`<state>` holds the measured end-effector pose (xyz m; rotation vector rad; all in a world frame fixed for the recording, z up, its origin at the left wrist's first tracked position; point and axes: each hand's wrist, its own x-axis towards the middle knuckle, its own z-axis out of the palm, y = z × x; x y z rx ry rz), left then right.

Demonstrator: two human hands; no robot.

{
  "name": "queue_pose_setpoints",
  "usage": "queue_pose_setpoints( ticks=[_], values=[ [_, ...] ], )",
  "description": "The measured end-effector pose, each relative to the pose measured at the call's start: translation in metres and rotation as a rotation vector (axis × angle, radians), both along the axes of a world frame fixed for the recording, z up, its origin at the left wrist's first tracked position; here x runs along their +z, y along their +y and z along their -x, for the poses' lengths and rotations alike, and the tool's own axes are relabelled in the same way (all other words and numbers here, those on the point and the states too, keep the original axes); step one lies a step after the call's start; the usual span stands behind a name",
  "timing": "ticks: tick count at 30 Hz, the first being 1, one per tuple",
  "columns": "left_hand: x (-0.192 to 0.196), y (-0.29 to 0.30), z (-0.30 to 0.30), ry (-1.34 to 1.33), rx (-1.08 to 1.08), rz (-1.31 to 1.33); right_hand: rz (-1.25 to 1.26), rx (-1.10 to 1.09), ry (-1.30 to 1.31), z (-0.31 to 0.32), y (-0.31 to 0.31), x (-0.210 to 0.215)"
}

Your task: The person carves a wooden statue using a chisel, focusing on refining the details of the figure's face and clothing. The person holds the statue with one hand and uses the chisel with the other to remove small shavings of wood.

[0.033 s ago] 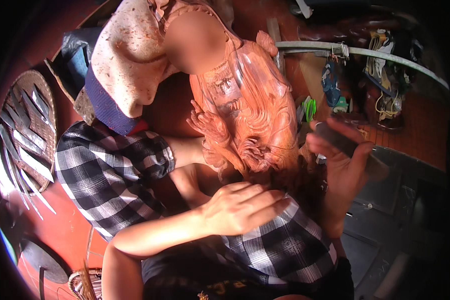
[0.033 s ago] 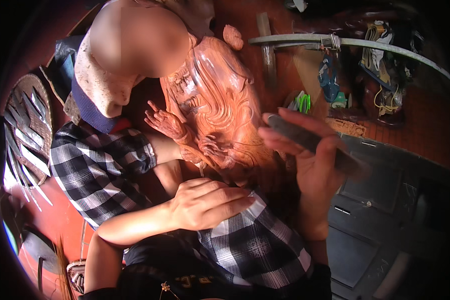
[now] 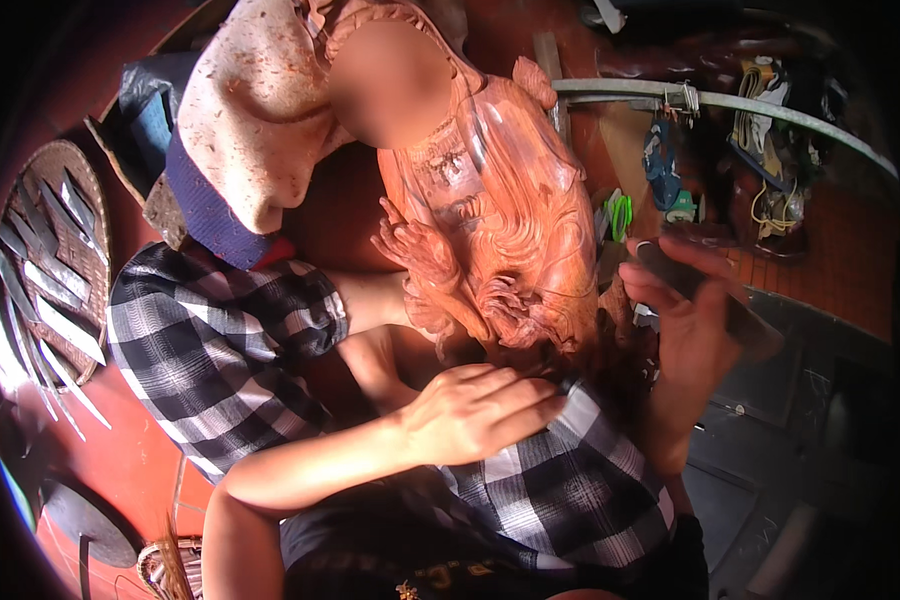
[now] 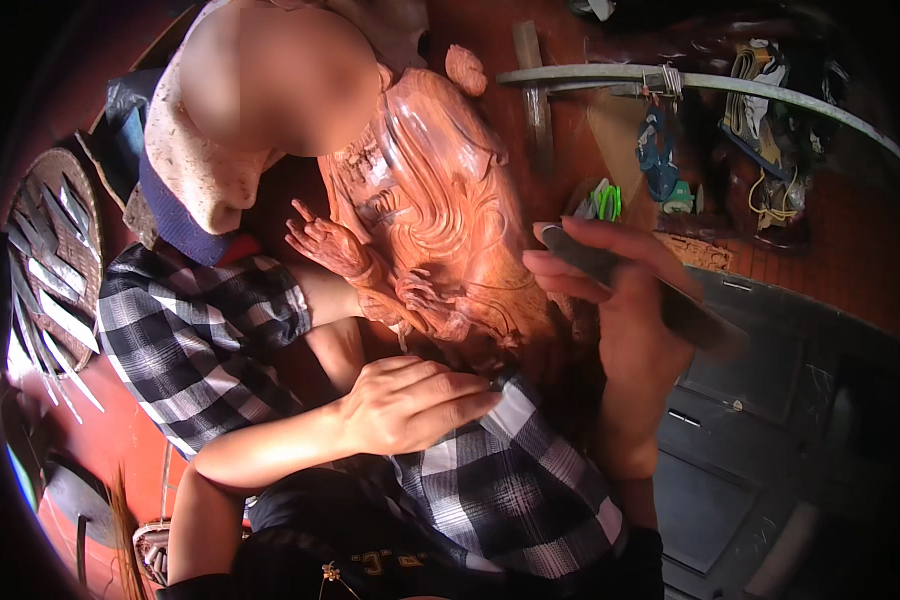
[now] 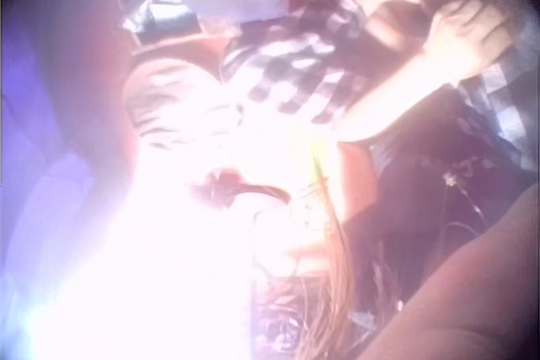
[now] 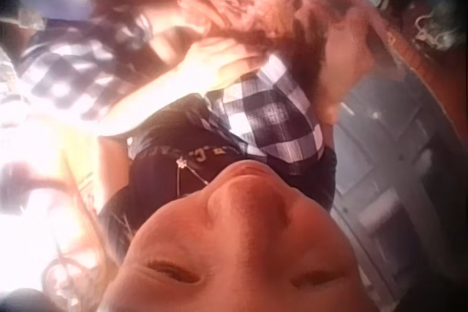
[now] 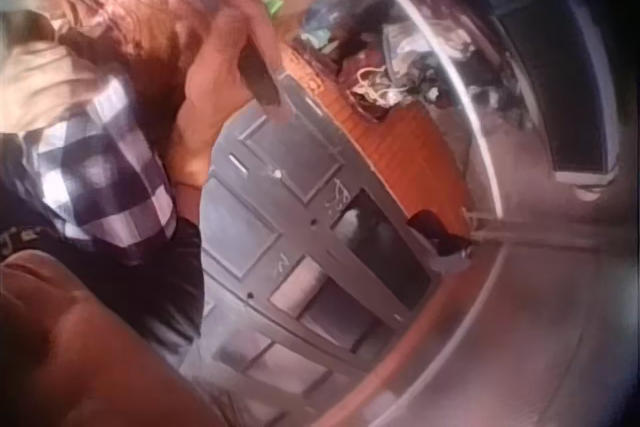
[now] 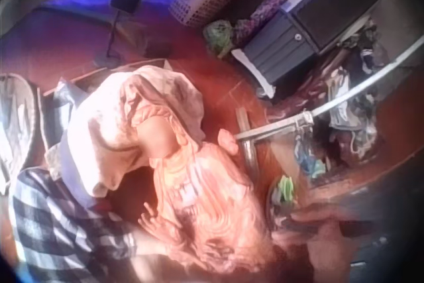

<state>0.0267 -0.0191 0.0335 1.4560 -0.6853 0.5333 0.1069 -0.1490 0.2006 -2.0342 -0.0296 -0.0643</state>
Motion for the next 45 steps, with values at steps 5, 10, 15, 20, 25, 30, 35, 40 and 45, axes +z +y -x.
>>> queue_pose_setpoints(
  ticks=[5,10,15,20,25,30,35,40,45],
  values=[
    [-0.03,-0.014,0.014,0.123,-0.18,-0.034,0.176,0.021,0.081,-0.03,0.004,-0.004],
    [-0.034,-0.01,0.001,0.156,-0.216,-0.055,0.131,0.125,0.096,-0.045,-0.01,-0.011],
    [-0.034,-0.004,0.001,0.144,-0.19,-0.038,0.106,0.409,0.27,-0.088,-0.033,0.008],
    [-0.009,-0.002,-0.007,0.172,-0.123,0.044,0.076,0.638,0.334,-0.121,-0.033,0.0],
    [0.033,-0.012,-0.023,0.219,-0.001,0.13,0.153,0.471,0.205,-0.094,-0.012,-0.002],
    [0.034,-0.023,-0.024,0.26,-0.041,0.206,0.271,0.273,-0.038,-0.048,0.006,-0.011],
    [-0.001,-0.029,-0.004,0.234,-0.141,0.108,0.665,0.3,-0.208,-0.05,0.003,-0.021],
    [-0.021,-0.021,0.006,0.25,-0.095,0.031,0.735,0.263,-0.194,-0.054,0.005,-0.026],
    [-0.026,-0.021,0.002,0.203,-0.046,0.016,0.599,0.197,-0.157,-0.052,-0.002,-0.034]
  ],
)
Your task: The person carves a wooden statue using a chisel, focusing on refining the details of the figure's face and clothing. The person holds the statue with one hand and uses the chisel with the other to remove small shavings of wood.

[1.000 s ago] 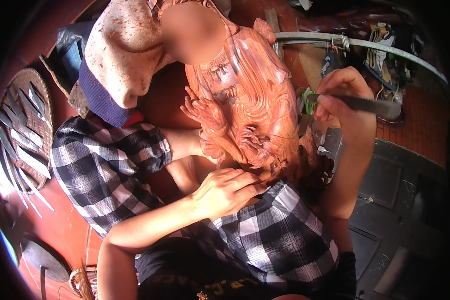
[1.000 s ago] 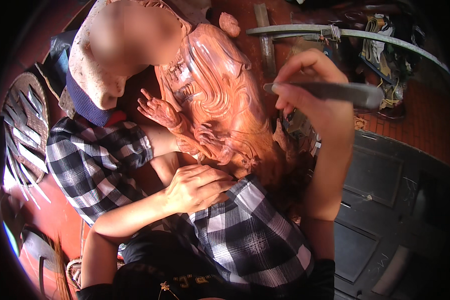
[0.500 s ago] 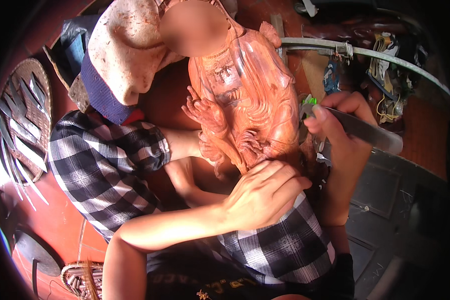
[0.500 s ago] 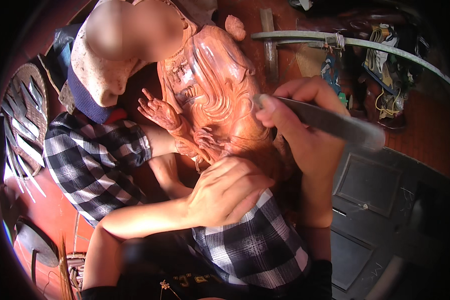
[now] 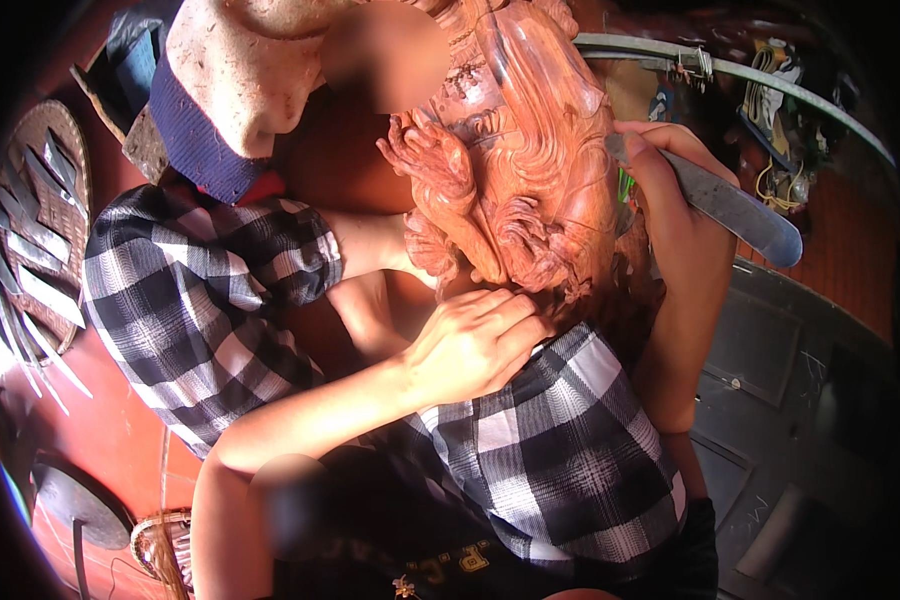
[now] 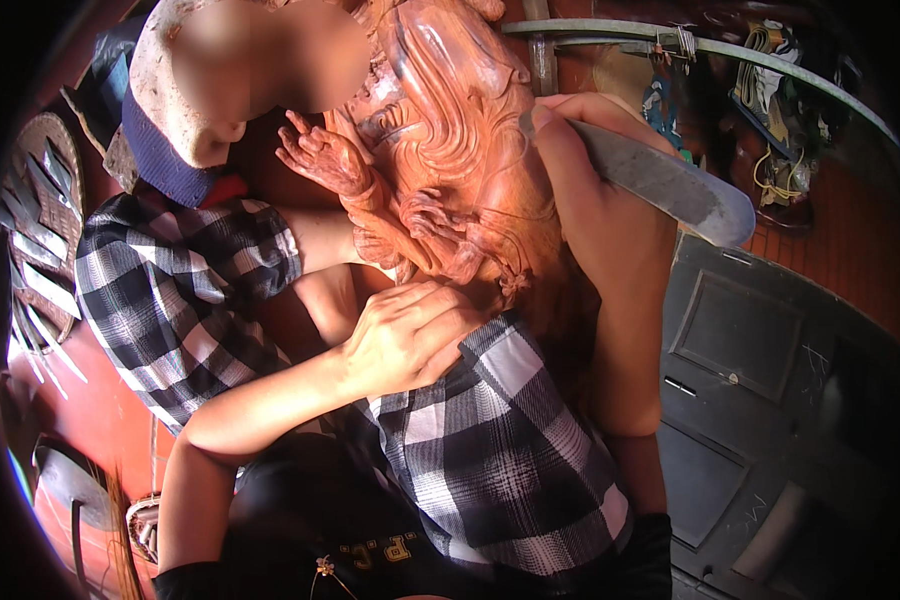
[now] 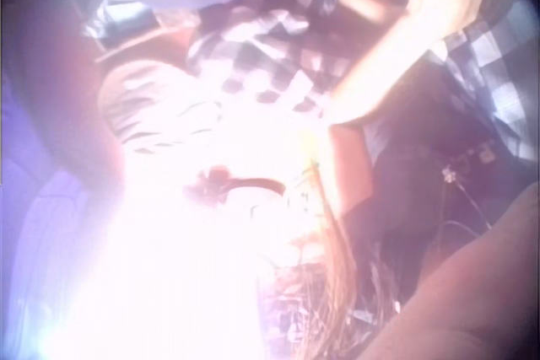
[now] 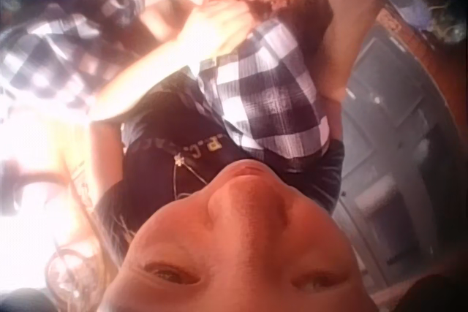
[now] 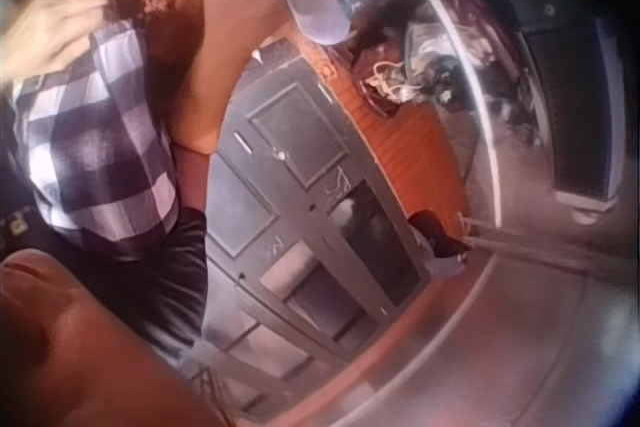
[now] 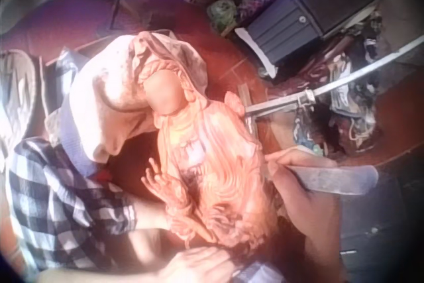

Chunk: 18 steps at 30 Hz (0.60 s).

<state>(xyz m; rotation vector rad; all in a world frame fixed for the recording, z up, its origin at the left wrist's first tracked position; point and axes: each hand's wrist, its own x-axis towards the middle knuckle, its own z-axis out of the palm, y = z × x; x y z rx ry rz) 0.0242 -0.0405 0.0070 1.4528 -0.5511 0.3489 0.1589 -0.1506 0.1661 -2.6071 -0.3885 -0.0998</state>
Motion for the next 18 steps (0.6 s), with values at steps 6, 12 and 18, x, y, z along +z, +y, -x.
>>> queue_pose_setpoints(
  ticks=[6,12,18],
  values=[
    [-0.003,-0.001,0.003,0.003,-0.081,-0.005,0.244,0.128,-0.103,0.007,0.017,0.0],
    [-0.004,0.001,0.003,-0.013,-0.075,-0.03,0.126,-0.106,0.109,0.003,0.019,0.012],
    [-0.002,0.002,0.001,-0.03,-0.076,-0.057,0.109,0.01,-0.025,-0.001,0.01,0.004]
  ],
)
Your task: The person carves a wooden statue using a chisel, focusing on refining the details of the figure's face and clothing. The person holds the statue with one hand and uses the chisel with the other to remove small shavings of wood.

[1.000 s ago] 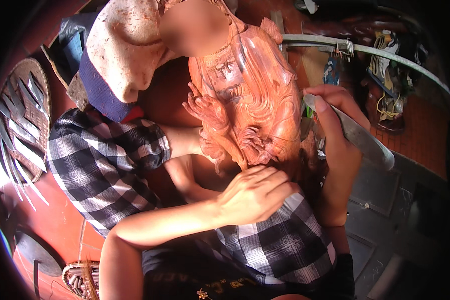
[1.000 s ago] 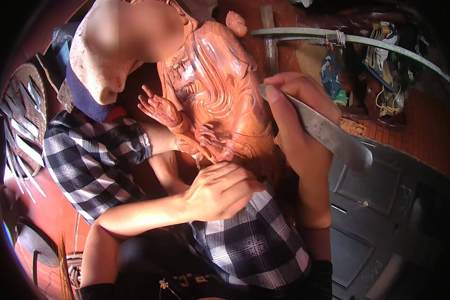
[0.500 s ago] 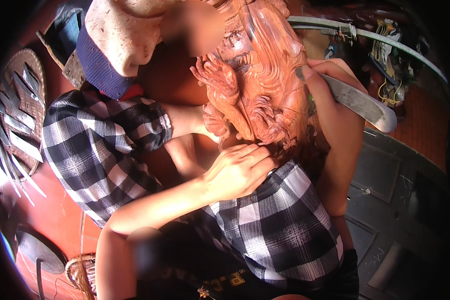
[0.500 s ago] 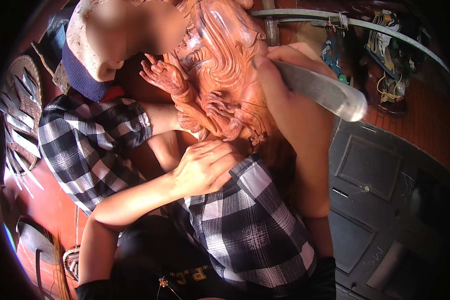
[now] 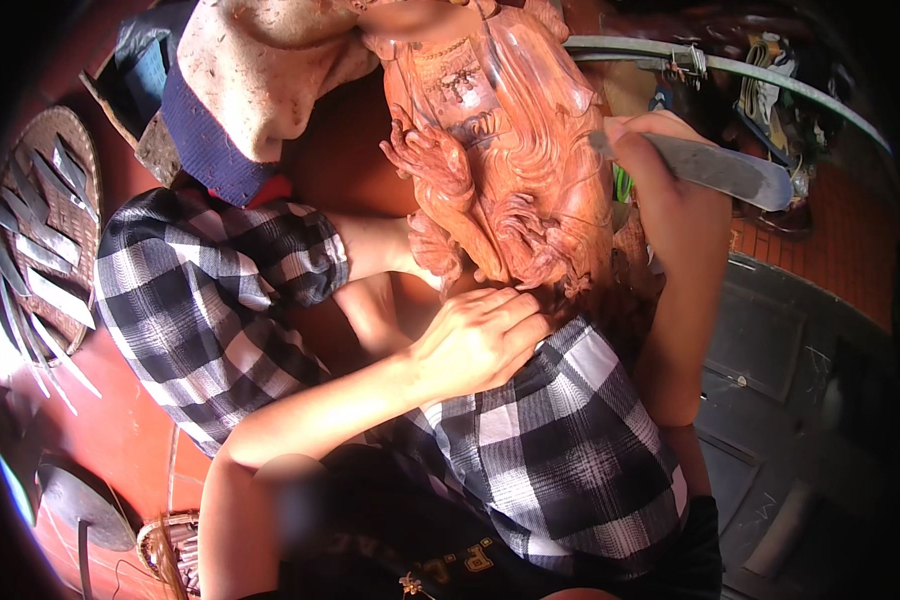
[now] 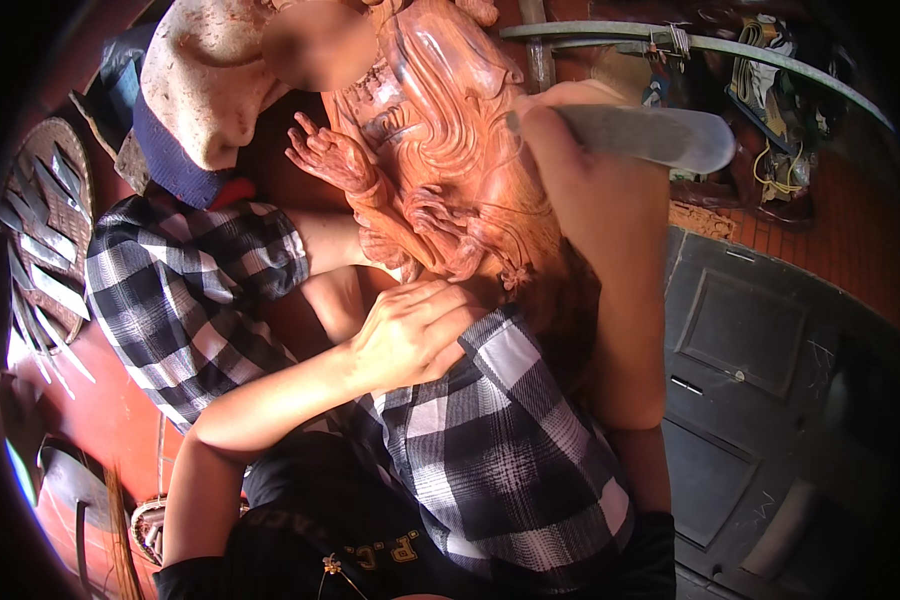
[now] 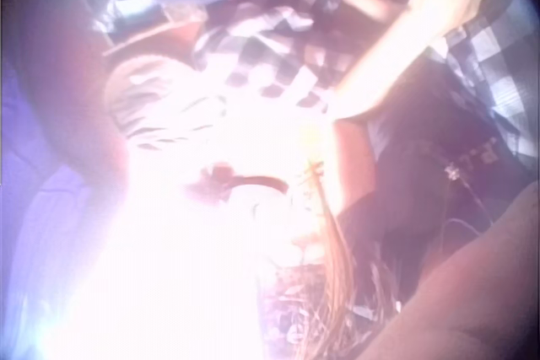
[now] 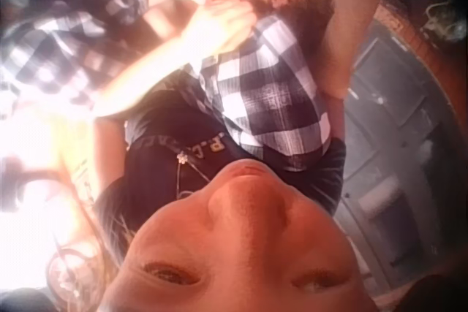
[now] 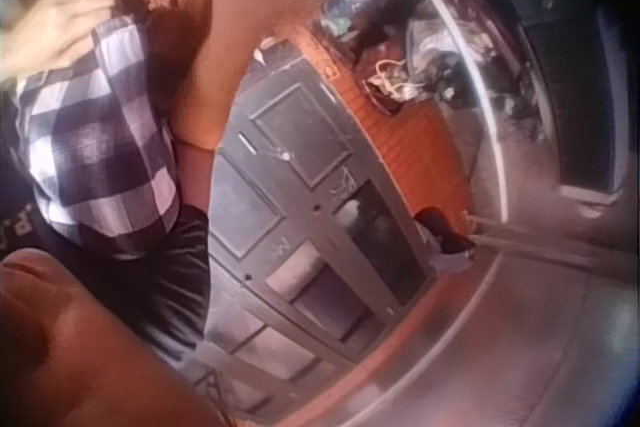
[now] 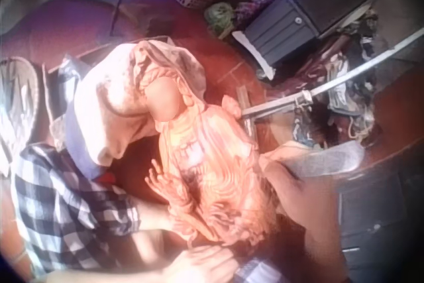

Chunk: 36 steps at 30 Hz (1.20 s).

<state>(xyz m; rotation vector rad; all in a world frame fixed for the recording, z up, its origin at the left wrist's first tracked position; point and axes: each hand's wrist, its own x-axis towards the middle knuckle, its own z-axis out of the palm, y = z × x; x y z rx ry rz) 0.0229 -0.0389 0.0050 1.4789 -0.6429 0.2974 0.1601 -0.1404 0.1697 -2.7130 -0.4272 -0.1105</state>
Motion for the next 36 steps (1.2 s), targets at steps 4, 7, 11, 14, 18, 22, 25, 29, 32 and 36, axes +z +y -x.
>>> queue_pose_setpoints(
  ticks=[4,7,11,14,18,22,25,29,32,36],
  values=[
    [0.0,0.001,-0.002,0.005,-0.033,-0.031,0.276,0.227,-0.208,0.004,0.003,-0.002],
    [-0.002,-0.002,-0.002,0.003,0.011,0.014,0.28,0.128,-0.178,0.005,0.004,-0.005],
    [-0.002,-0.001,-0.002,-0.008,-0.009,-0.012,0.181,0.035,-0.116,0.008,0.004,-0.001],
    [-0.003,0.0,-0.001,-0.01,-0.012,-0.019,0.317,0.11,-0.152,0.006,0.011,-0.003],
    [-0.001,0.003,-0.003,-0.029,-0.013,-0.041,0.177,0.004,-0.067,0.007,0.009,0.001],
    [-0.004,0.0,-0.002,-0.011,-0.005,-0.009,0.215,0.147,-0.18,0.003,0.002,-0.007],
    [-0.001,0.002,-0.002,-0.048,0.018,-0.03,0.175,0.034,-0.115,0.006,0.003,-0.004],
    [-0.001,0.004,-0.002,-0.029,-0.007,-0.053,0.466,0.223,-0.213,0.005,0.013,0.001],
    [-0.001,0.003,-0.004,-0.037,-0.006,-0.058,0.17,0.006,-0.096,0.004,0.003,-0.003],
    [-0.005,0.001,-0.003,-0.022,-0.008,-0.044,0.369,0.14,-0.141,0.007,0.008,0.0]
  ],
)
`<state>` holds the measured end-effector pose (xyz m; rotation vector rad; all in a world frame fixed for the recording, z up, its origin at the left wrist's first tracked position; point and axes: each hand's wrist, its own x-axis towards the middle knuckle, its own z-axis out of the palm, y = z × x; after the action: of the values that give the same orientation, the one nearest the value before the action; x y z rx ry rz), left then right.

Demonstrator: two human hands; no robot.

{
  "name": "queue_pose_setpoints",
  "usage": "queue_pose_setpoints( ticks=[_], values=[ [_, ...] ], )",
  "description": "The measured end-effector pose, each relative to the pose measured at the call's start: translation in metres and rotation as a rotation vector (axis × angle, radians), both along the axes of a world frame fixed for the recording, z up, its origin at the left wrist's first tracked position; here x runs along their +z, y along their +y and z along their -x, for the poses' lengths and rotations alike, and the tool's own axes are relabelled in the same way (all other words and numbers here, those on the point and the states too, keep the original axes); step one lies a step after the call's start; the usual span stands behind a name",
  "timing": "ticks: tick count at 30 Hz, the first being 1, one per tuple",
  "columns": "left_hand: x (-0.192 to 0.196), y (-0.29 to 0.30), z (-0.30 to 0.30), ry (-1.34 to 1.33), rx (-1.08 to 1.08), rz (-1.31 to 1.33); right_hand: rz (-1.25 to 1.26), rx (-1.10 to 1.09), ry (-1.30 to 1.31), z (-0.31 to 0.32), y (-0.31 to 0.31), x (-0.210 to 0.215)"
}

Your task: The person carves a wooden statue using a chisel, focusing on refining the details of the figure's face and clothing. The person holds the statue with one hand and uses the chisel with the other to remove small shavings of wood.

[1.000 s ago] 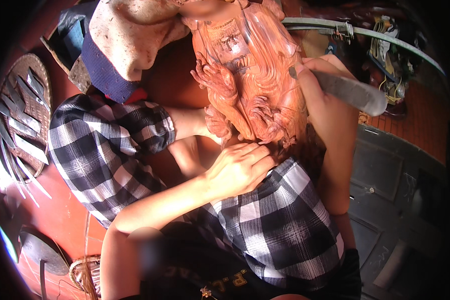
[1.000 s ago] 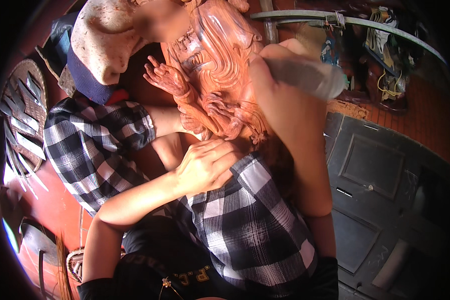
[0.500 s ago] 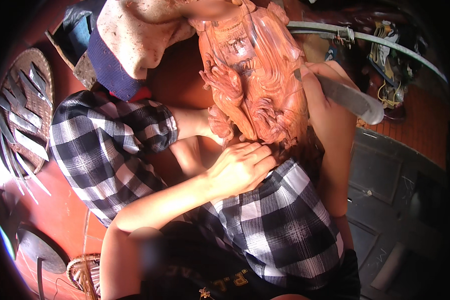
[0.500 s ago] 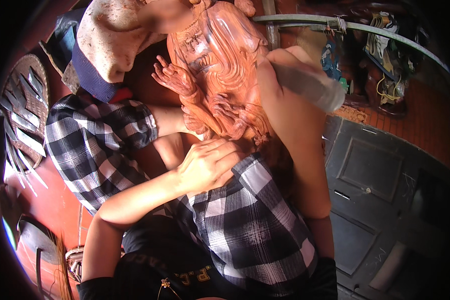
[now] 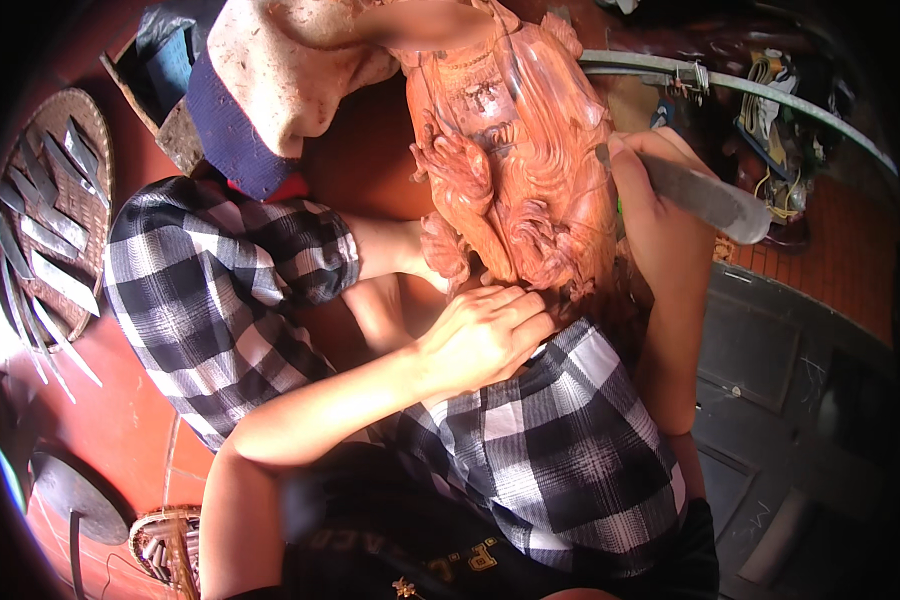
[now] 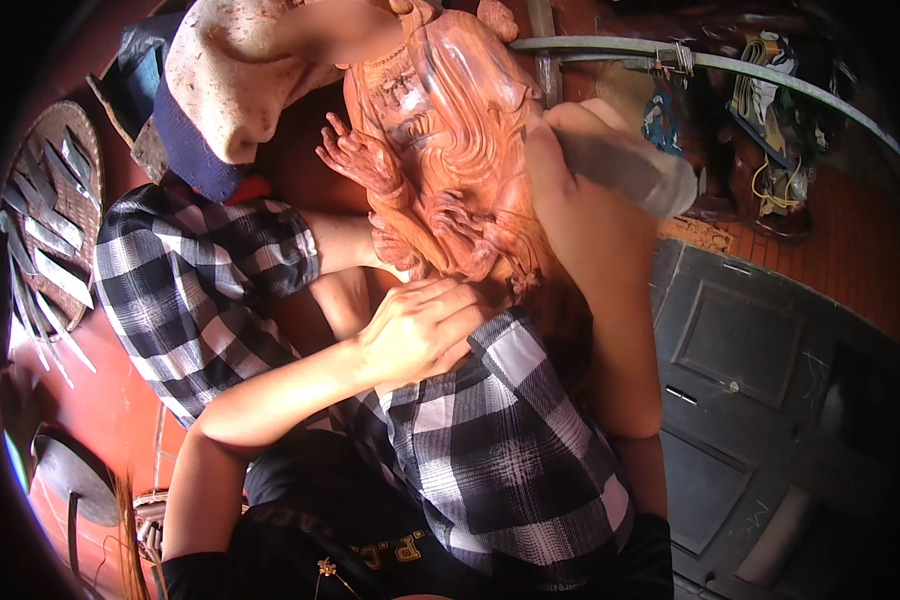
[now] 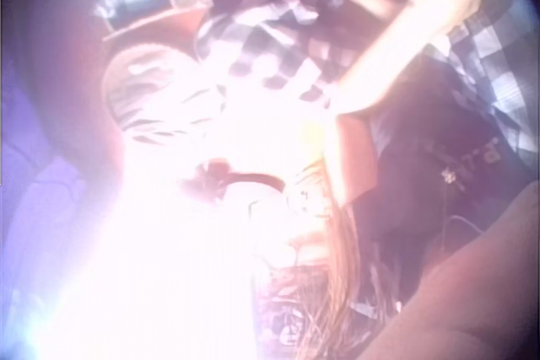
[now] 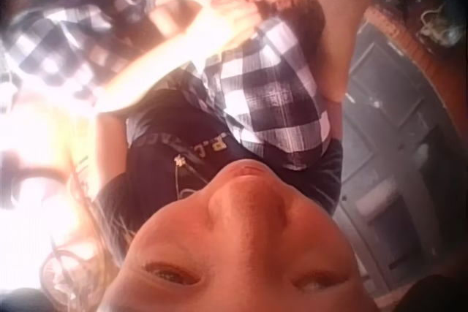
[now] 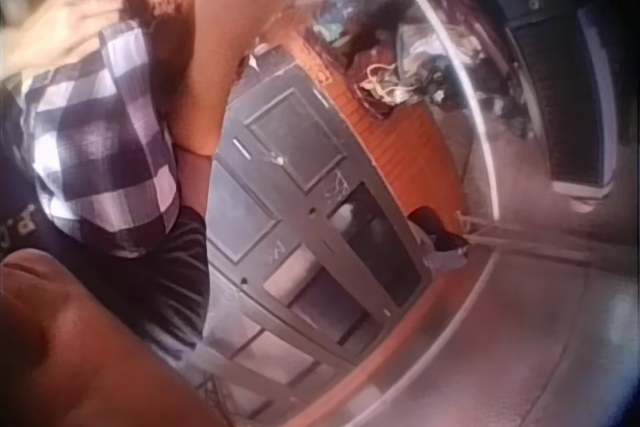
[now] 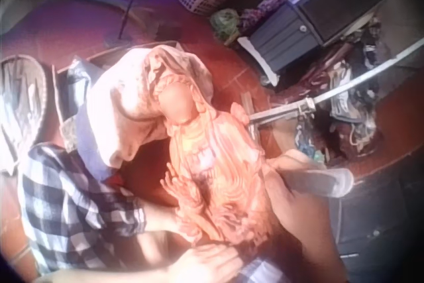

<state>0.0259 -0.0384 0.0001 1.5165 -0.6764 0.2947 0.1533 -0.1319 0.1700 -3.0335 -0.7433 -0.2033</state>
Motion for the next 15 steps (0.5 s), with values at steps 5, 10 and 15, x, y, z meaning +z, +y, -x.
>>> queue_pose_setpoints(
  ticks=[5,10,15],
  values=[
    [0.0022,0.0029,-0.0001,-0.002,-0.008,-0.014,-0.173,-0.207,0.189,-0.0007,-0.0031,0.0068],
    [0.0006,-0.0001,-0.0009,-0.001,-0.003,0.014,0.023,0.095,0.039,-0.0076,-0.0097,0.0042],
    [-0.0007,-0.001,-0.0012,-0.001,0.01,0.036,-0.062,0.014,0.08,-0.0036,-0.0044,0.0038]
  ],
)
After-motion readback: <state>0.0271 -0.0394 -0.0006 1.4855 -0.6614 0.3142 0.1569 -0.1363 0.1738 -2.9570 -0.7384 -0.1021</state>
